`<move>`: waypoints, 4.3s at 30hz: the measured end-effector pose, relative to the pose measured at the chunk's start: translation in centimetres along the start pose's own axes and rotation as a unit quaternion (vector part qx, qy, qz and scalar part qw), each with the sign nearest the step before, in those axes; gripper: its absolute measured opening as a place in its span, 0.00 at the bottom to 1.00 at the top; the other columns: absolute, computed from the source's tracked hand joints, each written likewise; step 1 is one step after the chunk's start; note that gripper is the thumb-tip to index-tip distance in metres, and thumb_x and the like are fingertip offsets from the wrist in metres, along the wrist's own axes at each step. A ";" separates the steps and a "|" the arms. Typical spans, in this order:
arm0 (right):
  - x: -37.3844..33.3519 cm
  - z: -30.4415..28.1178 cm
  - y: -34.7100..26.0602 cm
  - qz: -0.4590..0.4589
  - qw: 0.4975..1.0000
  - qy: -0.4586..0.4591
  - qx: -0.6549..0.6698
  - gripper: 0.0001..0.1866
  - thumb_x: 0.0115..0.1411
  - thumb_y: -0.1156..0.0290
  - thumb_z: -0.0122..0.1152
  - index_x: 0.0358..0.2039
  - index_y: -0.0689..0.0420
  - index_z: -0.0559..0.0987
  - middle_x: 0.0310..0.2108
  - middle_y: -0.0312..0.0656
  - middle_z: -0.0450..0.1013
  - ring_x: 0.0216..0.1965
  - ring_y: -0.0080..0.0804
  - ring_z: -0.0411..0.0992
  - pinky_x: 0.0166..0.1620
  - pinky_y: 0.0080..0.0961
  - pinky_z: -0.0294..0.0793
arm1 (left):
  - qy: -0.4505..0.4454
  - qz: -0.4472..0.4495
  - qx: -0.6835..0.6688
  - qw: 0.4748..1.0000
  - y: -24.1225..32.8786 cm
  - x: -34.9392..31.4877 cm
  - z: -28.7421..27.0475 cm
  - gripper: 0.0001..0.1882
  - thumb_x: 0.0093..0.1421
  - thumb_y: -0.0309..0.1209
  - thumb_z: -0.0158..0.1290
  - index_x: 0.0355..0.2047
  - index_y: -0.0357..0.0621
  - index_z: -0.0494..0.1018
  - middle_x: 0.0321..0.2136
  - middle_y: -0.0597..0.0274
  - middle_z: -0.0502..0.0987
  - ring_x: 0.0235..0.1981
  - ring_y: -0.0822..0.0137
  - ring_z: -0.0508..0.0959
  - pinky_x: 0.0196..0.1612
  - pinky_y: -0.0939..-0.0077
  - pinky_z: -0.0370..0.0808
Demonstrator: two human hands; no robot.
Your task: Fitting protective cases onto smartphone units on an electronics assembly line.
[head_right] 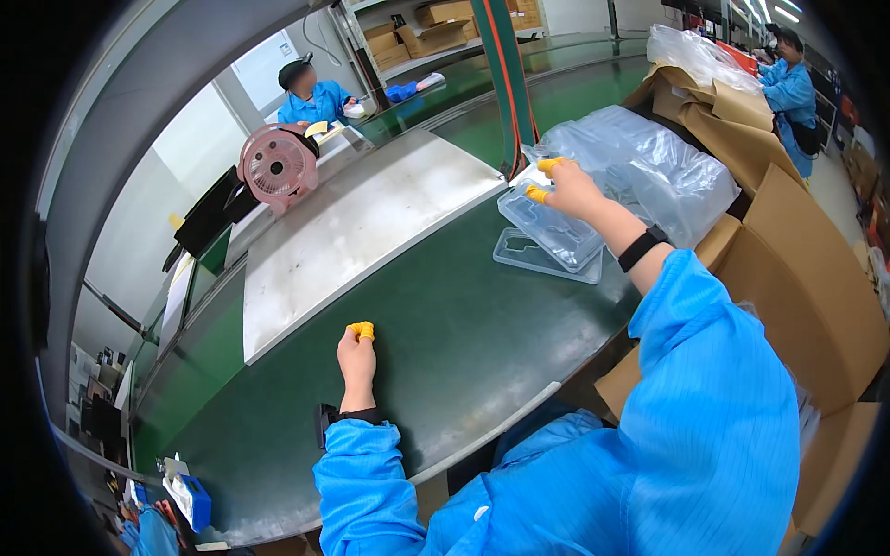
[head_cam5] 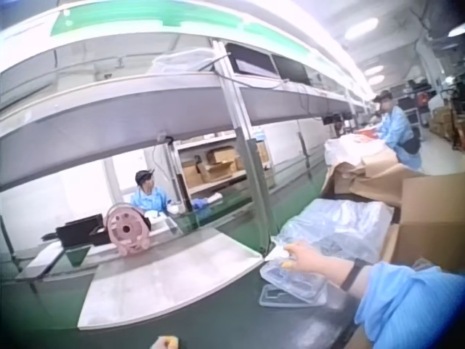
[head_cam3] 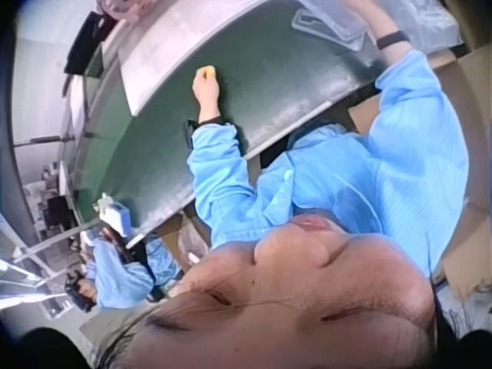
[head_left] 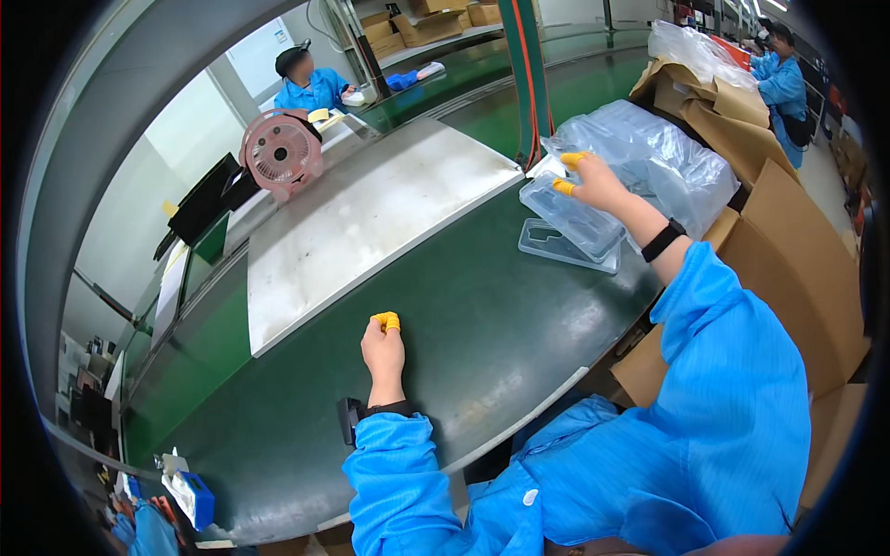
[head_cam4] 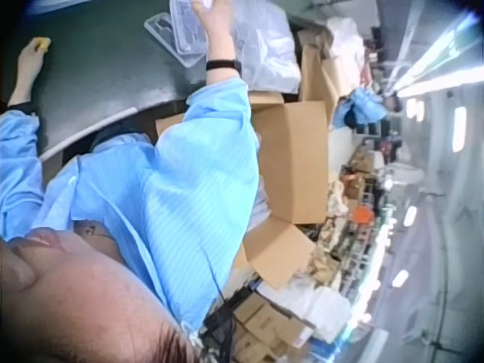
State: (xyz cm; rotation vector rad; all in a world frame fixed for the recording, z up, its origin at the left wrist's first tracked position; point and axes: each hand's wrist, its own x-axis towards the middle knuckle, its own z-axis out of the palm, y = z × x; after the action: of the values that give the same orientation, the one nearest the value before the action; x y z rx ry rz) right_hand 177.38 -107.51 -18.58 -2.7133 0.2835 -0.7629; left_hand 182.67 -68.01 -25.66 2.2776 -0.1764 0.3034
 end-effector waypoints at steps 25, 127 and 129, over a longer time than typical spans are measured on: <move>2.6 3.2 0.7 0.245 0.948 -0.195 -0.063 0.38 0.38 0.47 0.56 0.39 0.70 0.69 0.40 0.55 0.67 0.42 0.40 0.67 0.43 0.27 0.66 | -0.037 -0.019 -0.018 0.999 0.3 0.0 -0.2 0.11 0.50 0.32 0.45 0.31 0.38 0.70 0.28 0.50 0.73 0.31 0.54 0.73 0.33 0.69 0.68; -10.8 -10.7 18.4 0.403 0.872 -0.067 -0.268 0.29 0.48 0.50 0.47 0.44 0.59 0.68 0.44 0.53 0.65 0.47 0.41 0.62 0.48 0.31 0.60 | -0.040 0.014 -0.099 0.994 -0.4 -0.3 -0.1 0.09 0.51 0.24 0.44 0.31 0.33 0.69 0.24 0.57 0.73 0.26 0.67 0.72 0.30 0.79 0.66; -9.9 -9.9 19.5 0.401 0.876 -0.052 -0.263 0.30 0.48 0.49 0.47 0.44 0.60 0.68 0.44 0.53 0.65 0.48 0.41 0.62 0.48 0.31 0.60 | -0.038 0.014 -0.094 0.995 -0.4 -0.4 -0.1 0.09 0.51 0.24 0.44 0.31 0.32 0.69 0.24 0.56 0.73 0.26 0.67 0.72 0.30 0.79 0.66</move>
State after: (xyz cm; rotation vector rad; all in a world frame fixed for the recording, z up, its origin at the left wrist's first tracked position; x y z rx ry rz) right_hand 161.67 -125.39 -21.92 -2.6545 1.6606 -0.3022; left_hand 182.39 -67.64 -25.98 2.1025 -0.2656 0.2049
